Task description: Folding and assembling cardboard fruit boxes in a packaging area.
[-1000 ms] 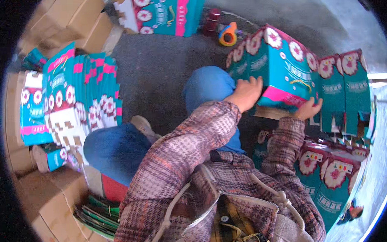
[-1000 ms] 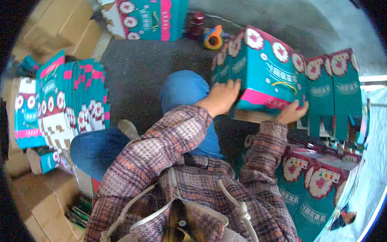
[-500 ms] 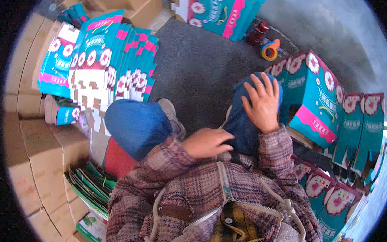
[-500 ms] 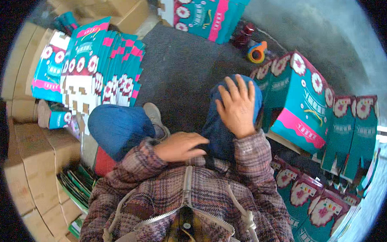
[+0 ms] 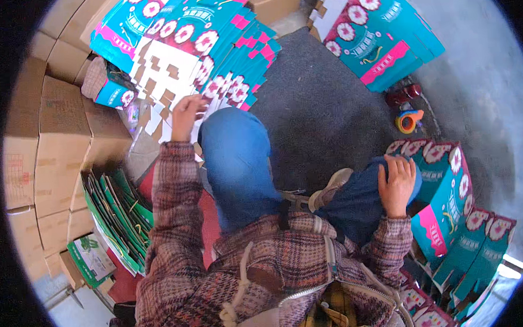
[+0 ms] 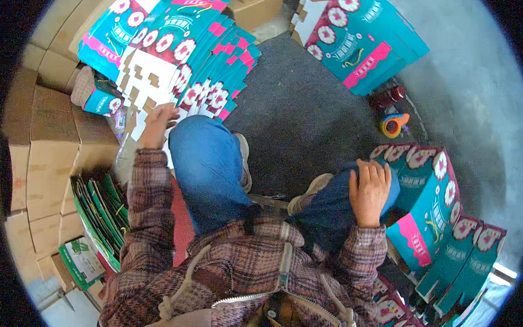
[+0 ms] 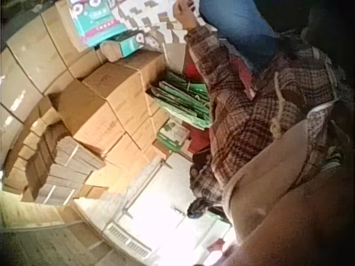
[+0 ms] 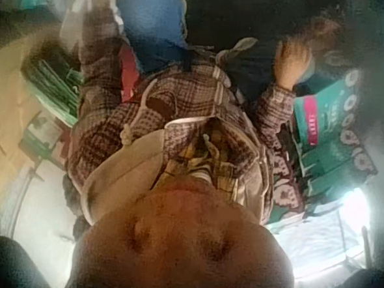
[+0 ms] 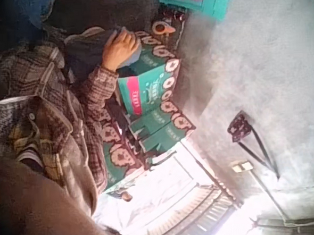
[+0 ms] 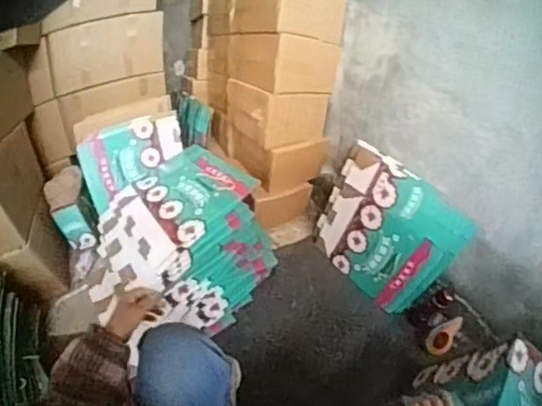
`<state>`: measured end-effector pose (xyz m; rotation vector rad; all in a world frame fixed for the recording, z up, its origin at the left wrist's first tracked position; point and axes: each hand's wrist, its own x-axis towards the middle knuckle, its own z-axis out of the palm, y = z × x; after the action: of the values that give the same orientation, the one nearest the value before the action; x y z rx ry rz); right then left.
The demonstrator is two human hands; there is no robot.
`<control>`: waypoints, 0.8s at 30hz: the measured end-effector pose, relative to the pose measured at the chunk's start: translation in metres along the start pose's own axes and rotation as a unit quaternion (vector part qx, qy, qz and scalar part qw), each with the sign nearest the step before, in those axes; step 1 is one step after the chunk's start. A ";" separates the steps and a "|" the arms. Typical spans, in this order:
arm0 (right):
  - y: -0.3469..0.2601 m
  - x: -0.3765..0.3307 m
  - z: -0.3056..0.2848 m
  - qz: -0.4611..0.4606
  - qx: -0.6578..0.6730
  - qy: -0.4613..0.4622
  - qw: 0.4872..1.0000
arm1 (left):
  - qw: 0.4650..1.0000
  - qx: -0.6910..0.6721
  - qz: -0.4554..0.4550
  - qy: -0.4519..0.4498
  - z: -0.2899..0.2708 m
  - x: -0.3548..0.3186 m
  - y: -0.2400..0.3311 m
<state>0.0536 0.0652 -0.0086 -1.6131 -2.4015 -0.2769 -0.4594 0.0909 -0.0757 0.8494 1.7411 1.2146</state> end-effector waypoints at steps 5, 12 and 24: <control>-0.006 0.010 0.015 0.003 0.011 -0.043 0.999 | 0.988 -0.149 0.032 -0.006 0.023 0.107 -0.074; -0.008 0.026 0.029 0.019 0.020 -0.066 0.997 | 0.755 -0.635 -0.119 0.107 0.040 0.238 -0.085; 0.000 0.027 0.035 0.074 -0.029 -0.141 0.987 | 0.708 -0.685 -0.072 0.153 0.042 0.289 -0.048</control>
<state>0.0407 0.0993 -0.0338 -1.9637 -2.4723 -0.0957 -0.5482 0.3442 -0.2014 -0.4167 0.6111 2.0709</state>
